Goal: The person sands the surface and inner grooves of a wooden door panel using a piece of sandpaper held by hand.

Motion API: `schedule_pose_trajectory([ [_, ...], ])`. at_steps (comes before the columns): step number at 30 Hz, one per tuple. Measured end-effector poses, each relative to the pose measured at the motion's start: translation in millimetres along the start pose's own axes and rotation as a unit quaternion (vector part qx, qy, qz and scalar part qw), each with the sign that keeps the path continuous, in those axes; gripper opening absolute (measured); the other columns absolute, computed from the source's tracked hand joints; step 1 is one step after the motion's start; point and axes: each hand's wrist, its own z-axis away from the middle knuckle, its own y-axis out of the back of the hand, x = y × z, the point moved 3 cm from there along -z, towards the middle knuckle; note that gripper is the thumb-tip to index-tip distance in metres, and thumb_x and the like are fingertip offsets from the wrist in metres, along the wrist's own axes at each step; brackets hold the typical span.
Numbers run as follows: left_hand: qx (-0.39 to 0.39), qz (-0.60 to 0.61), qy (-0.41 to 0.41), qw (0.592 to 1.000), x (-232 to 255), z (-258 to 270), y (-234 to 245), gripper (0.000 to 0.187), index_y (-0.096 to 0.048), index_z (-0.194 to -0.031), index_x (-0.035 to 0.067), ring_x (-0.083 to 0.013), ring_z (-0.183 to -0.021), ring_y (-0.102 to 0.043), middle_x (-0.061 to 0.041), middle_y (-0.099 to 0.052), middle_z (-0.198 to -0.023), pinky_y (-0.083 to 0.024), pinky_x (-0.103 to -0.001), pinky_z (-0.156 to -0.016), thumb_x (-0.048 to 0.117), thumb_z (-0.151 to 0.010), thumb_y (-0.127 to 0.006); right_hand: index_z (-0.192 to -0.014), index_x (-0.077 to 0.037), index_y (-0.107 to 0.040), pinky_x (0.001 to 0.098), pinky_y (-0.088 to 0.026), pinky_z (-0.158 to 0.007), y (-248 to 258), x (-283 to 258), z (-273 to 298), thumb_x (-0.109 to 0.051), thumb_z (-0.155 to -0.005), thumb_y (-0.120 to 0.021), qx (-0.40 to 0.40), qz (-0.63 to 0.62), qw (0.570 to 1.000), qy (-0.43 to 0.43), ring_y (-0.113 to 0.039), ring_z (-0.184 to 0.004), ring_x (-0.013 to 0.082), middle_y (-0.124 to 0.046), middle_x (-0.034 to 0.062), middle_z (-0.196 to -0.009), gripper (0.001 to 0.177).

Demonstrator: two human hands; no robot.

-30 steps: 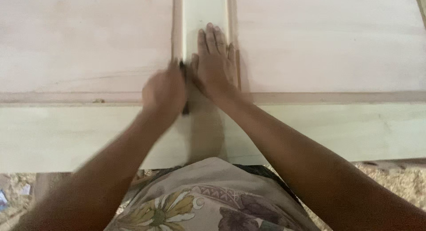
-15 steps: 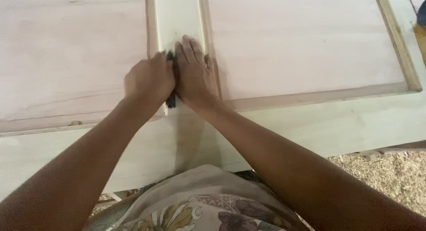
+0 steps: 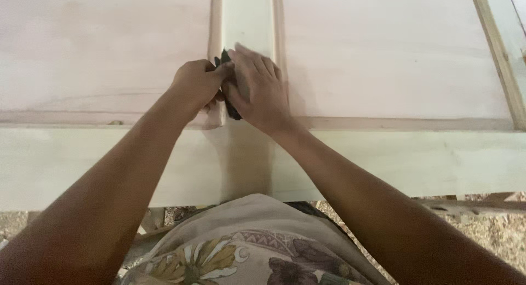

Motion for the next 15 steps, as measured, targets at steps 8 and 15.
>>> schedule_pose_trajectory([
  [8, -0.005, 0.171, -0.046, 0.984, -26.3, 12.3, -2.5, 0.047, -0.068, -0.102, 0.003, -0.0155, -0.063, -0.063, -0.009, -0.069, -0.083, -0.056, -0.034, -0.059, 0.047, -0.101, -0.053, -0.152, -0.014, -0.051, 0.0404, -0.06, -0.083, 13.0, -20.7, 10.8, -0.013, -0.103, -0.045, -0.069, -0.201, 0.94, -0.266, -0.072, -0.091, 0.028, -0.072, 0.0127, -0.095, 0.05],
  [15, 0.009, 0.198, -0.026, 0.98, -23.1, 14.3, 9.0, 0.037, -0.071, -0.092, -0.003, -0.0187, -0.065, -0.066, -0.009, -0.07, -0.077, -0.059, -0.037, -0.062, 0.029, -0.101, -0.056, -0.159, -0.008, -0.038, 0.0416, -0.046, -0.123, 19.8, -34.8, 8.7, 0.005, -0.098, -0.053, 0.059, 0.027, 0.995, 0.081, -0.049, -0.147, 0.0322, -0.048, 0.0156, -0.157, 0.065],
])
